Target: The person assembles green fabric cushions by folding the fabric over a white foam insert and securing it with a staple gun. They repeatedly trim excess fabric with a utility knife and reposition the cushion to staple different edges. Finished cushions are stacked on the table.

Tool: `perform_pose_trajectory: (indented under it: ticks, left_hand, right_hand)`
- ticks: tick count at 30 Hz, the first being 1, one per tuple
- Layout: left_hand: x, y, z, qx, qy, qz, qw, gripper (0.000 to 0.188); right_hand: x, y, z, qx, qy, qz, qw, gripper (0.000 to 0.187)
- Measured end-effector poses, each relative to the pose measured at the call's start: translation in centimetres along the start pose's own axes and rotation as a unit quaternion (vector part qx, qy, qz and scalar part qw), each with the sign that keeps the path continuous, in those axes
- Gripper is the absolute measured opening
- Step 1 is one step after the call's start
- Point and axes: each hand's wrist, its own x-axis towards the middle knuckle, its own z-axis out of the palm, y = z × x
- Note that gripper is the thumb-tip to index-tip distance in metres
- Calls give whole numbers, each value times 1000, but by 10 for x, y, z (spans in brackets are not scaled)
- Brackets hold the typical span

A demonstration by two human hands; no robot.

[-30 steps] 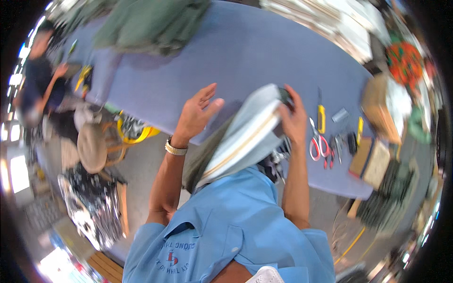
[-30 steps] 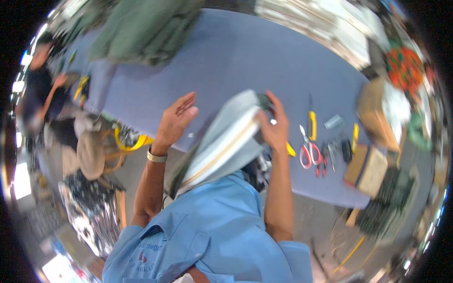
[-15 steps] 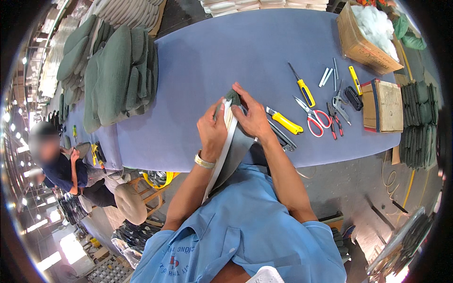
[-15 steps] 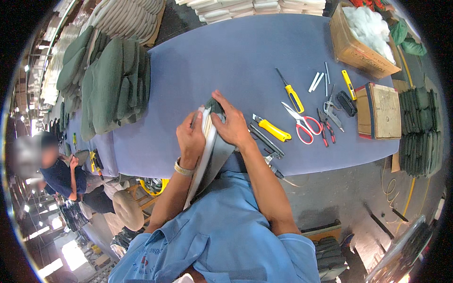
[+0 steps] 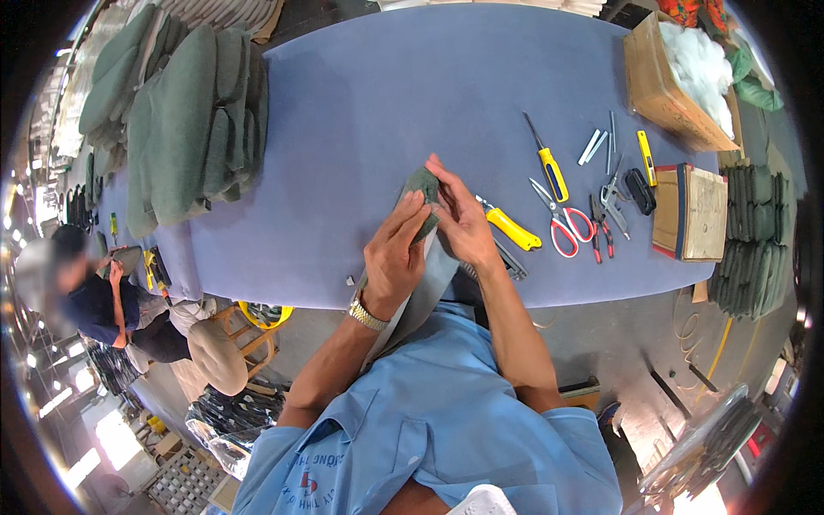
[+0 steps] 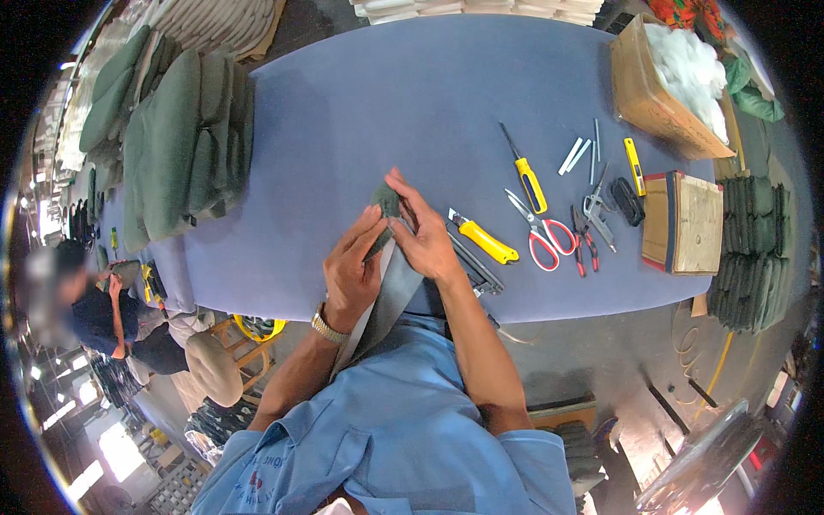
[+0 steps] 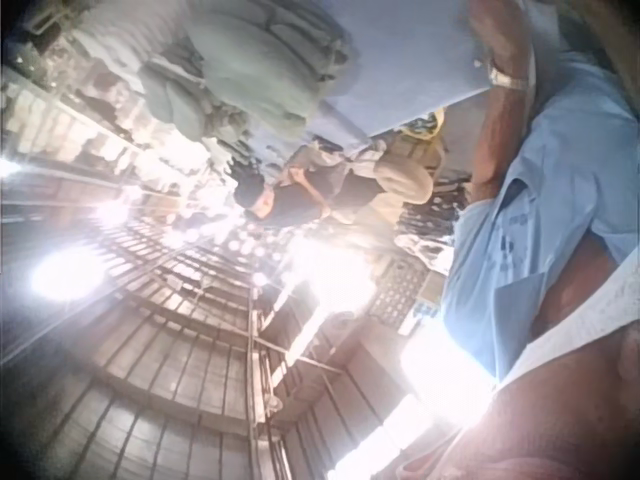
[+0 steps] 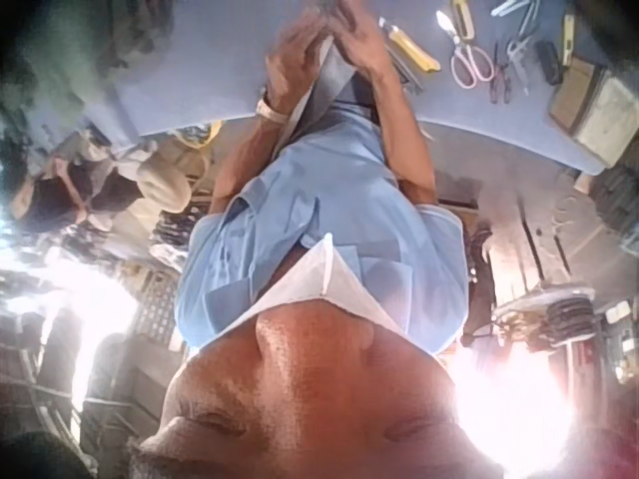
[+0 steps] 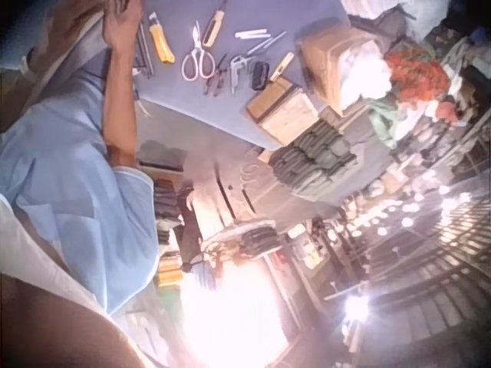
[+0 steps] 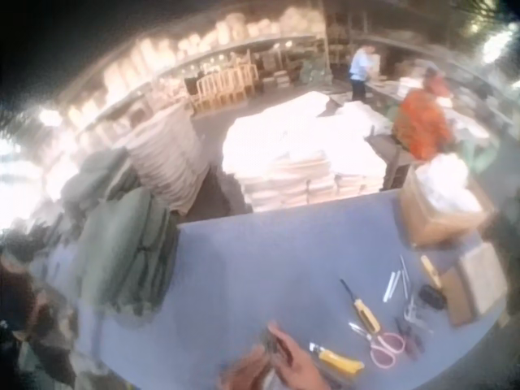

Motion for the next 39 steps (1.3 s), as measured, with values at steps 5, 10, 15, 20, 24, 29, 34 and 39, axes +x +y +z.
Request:
perform_pose_trajectory:
  ticks: [5, 10, 15, 20, 24, 29, 34, 39]
  left_hand:
    - [0, 3, 2, 60, -28, 6, 998, 39]
    - [-3, 3, 8, 77, -42, 15, 996, 37]
    - [2, -3, 1, 11, -21, 4, 1000, 26]
    - [28, -27, -23, -326, -145, -286, 889, 25]
    - [71, -65, -5, -252, -129, -133, 950, 36]
    - [51, -70, 24, -404, -232, -247, 850, 60]
    - [51, -66, 13, -310, -247, -181, 900, 62]
    - [51, -60, 13, -247, -261, -121, 925, 62]
  right_hand:
    - [9, 4, -6, 16, 55, 49, 997, 42]
    - [24, -14, 9, -84, 122, 143, 979, 29]
    - [25, -1, 9, -25, 102, 99, 989, 31]
    - [18, 6, 2, -12, 97, 48, 994, 38]
    - [18, 12, 8, 10, 74, 5, 997, 43]
    - [12, 20, 1, 0, 74, -16, 997, 47]
    - [14, 12, -4, -39, 44, -11, 998, 50]
    - [17, 12, -8, 22, 42, 12, 999, 50]
